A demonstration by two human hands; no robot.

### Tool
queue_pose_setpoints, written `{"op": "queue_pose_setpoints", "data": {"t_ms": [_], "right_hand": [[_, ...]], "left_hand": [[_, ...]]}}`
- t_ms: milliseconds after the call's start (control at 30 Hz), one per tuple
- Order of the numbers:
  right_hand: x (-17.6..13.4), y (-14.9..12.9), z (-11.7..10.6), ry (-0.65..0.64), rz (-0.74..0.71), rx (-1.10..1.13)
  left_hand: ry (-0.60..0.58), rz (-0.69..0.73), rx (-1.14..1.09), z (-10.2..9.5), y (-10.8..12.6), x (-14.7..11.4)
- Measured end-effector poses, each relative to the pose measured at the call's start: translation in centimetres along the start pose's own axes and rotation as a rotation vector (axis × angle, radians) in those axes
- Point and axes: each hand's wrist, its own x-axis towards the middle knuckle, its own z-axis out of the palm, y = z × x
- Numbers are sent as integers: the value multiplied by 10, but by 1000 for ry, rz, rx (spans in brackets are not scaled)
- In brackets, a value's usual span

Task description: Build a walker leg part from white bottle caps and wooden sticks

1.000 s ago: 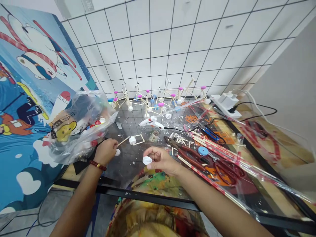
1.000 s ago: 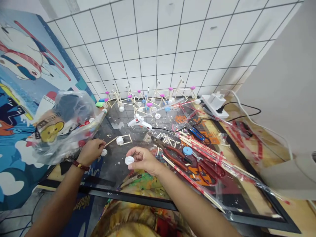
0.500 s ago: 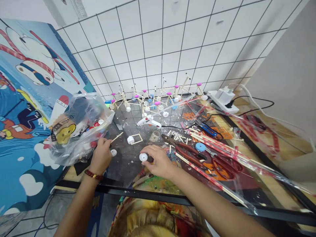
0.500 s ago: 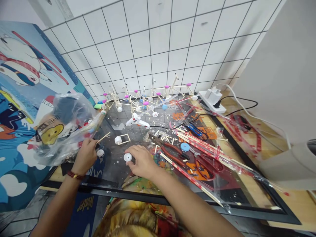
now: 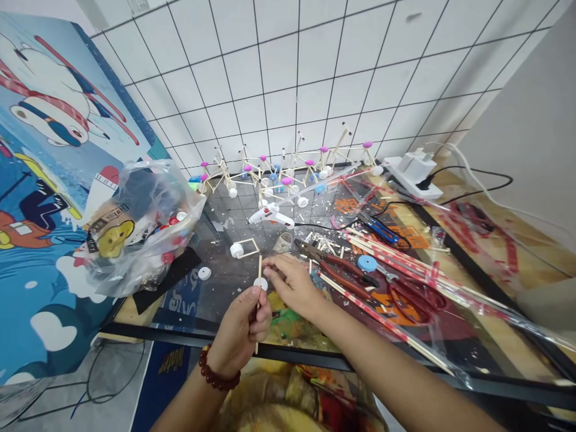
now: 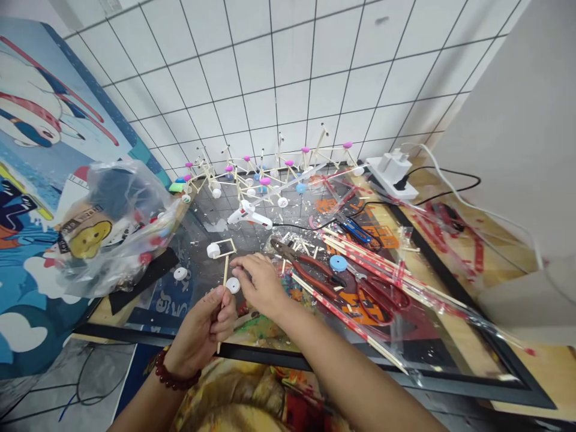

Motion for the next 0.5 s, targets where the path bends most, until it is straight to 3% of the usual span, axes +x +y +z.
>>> {"op": "queue_pose_setpoints", "data": {"t_ms": [67, 267, 500], "right_hand": [[1, -1, -1, 39, 72, 125], [6, 2, -1, -12, 334, 558], [7, -1, -1, -14, 436, 775]], "left_hand": [[19, -11, -34, -7, -1, 0], [41, 5, -30, -7, -2, -2], [74, -20, -16, -1, -2, -1]]}}
